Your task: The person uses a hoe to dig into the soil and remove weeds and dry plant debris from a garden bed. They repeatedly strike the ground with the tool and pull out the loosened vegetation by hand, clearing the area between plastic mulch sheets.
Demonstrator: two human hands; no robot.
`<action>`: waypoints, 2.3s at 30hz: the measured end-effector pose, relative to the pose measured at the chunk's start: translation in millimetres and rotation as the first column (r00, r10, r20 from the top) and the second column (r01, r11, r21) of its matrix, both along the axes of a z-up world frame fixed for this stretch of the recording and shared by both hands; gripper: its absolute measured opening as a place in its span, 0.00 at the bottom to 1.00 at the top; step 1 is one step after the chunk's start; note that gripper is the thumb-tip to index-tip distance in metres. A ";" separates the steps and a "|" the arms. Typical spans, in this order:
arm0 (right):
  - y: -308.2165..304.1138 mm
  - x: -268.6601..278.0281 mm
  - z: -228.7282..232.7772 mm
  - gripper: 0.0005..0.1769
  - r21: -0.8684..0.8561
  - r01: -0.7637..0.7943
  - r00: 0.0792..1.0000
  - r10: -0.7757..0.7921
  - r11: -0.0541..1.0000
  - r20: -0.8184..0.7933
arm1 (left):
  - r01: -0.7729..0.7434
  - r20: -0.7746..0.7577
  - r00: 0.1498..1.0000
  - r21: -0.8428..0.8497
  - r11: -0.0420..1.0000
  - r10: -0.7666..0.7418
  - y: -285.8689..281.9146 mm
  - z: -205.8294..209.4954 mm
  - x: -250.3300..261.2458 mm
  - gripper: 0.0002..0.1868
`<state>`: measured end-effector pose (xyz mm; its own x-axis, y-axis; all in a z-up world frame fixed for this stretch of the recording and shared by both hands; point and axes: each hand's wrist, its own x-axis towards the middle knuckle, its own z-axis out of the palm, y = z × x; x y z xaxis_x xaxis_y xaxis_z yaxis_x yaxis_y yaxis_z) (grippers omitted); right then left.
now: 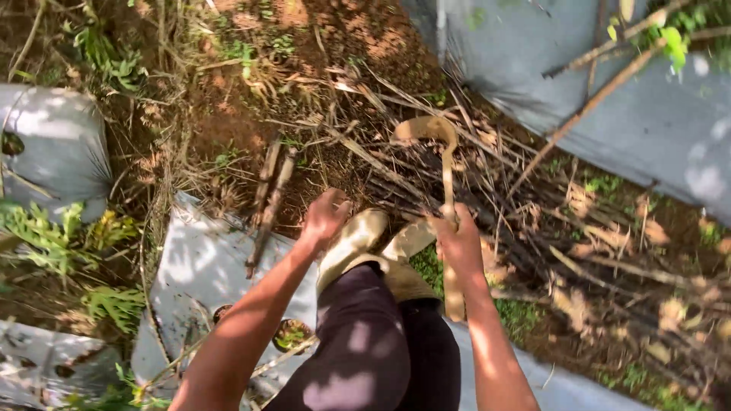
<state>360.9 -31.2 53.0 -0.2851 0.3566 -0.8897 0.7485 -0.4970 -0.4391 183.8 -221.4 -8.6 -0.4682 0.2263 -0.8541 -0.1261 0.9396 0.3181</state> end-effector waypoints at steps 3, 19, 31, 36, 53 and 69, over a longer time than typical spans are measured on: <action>2.8 -15.0 -24.4 0.22 0.069 -0.094 0.996 0.093 0.993 0.012 | 0.059 -0.147 0.988 0.156 0.986 -0.036 -18.4 -69.7 -13.7 0.19; -69.1 -201.5 -182.0 0.05 0.345 0.052 0.905 0.102 0.937 -0.414 | 0.389 -0.794 0.371 -0.338 0.857 -0.482 -22.1 -205.7 -241.9 0.34; -142.2 -240.8 -197.6 0.07 0.199 -0.042 0.984 0.075 0.979 -0.159 | 0.580 -0.682 0.214 -0.487 0.653 -0.699 -58.4 -244.1 -300.4 0.23; -143.3 -222.6 -188.6 0.13 0.347 -0.137 0.931 0.240 0.928 -0.275 | 0.563 -0.706 0.410 -0.302 0.769 -0.578 -66.6 -216.2 -295.7 0.28; -184.6 -216.0 -266.7 0.18 0.506 0.492 0.770 -0.084 0.708 -0.632 | 0.629 -0.854 0.452 0.099 0.771 -0.258 -55.1 -338.0 -313.4 0.17; -173.3 -209.5 -247.6 0.11 -0.263 0.226 0.842 -0.323 0.938 -0.431 | 0.533 -0.743 0.645 0.273 0.801 -0.176 -61.6 -249.3 -292.7 0.26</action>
<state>151.4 -204.4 -194.5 -0.5950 0.3162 -0.7389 0.3036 -0.7628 -0.5709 -108.9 -283.0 -257.9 -0.6489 0.7526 -0.1116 0.5936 0.5925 0.5446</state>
